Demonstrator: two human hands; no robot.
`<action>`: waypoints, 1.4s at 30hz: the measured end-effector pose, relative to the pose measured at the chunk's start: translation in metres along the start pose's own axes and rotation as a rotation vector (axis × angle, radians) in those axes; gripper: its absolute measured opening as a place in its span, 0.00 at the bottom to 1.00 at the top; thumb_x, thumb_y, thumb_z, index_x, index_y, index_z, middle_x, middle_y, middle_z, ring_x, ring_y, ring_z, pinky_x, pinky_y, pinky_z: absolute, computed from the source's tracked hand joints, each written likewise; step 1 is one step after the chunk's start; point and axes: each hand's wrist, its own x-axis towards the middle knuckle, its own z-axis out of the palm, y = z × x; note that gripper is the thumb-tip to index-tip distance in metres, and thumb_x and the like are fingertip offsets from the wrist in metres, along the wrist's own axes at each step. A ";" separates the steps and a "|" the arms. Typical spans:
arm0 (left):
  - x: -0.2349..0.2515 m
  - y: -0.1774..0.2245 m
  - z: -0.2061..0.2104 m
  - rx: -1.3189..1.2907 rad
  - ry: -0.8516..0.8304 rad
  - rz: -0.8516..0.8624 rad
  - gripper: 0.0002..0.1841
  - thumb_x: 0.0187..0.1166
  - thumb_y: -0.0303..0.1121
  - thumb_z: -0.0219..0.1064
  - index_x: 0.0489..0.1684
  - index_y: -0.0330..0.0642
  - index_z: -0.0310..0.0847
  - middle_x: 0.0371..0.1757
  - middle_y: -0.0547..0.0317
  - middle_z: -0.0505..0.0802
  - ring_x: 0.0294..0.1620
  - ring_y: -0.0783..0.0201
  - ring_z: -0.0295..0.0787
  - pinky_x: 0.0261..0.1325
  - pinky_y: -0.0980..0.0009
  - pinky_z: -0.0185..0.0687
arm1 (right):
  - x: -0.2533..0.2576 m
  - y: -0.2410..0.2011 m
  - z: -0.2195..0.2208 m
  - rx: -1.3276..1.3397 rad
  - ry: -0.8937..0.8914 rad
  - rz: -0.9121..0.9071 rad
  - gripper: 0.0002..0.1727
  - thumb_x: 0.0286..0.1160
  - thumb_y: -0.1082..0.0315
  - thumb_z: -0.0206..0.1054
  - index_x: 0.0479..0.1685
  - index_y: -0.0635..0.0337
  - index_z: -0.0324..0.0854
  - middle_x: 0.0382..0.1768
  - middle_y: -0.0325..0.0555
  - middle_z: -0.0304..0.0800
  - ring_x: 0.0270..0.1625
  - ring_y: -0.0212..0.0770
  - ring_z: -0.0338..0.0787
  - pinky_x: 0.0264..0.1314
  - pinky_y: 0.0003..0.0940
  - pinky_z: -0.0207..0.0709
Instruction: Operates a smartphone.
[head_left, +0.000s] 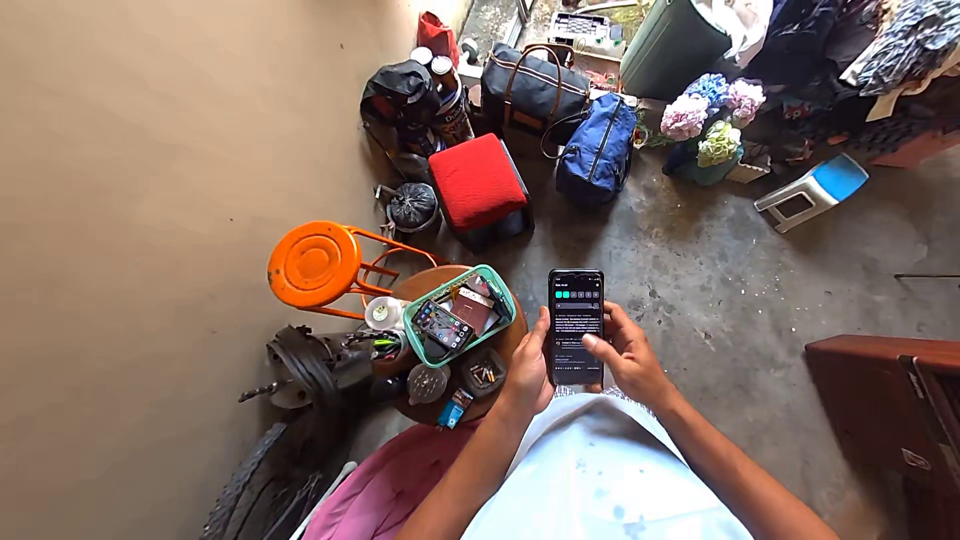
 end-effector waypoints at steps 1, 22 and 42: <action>0.000 0.000 -0.001 0.006 -0.014 -0.003 0.31 0.97 0.50 0.36 0.73 0.32 0.75 0.60 0.37 0.91 0.61 0.47 0.92 0.66 0.48 0.88 | 0.003 -0.001 0.003 -0.001 0.060 0.016 0.22 0.87 0.66 0.61 0.71 0.72 0.72 0.50 0.52 0.95 0.51 0.43 0.96 0.59 0.41 0.92; 0.009 0.003 0.009 0.022 -0.059 -0.054 0.30 0.97 0.48 0.37 0.71 0.32 0.76 0.59 0.38 0.92 0.60 0.49 0.92 0.65 0.50 0.88 | -0.003 -0.005 -0.006 0.078 0.107 0.016 0.23 0.83 0.72 0.61 0.74 0.72 0.69 0.56 0.56 0.92 0.57 0.44 0.94 0.64 0.40 0.89; 0.017 -0.012 0.032 0.045 -0.102 -0.093 0.31 0.97 0.50 0.36 0.71 0.32 0.76 0.59 0.38 0.91 0.60 0.49 0.92 0.65 0.50 0.88 | -0.017 -0.004 -0.033 0.075 0.149 -0.006 0.26 0.77 0.77 0.61 0.76 0.72 0.68 0.56 0.56 0.92 0.57 0.45 0.94 0.63 0.40 0.89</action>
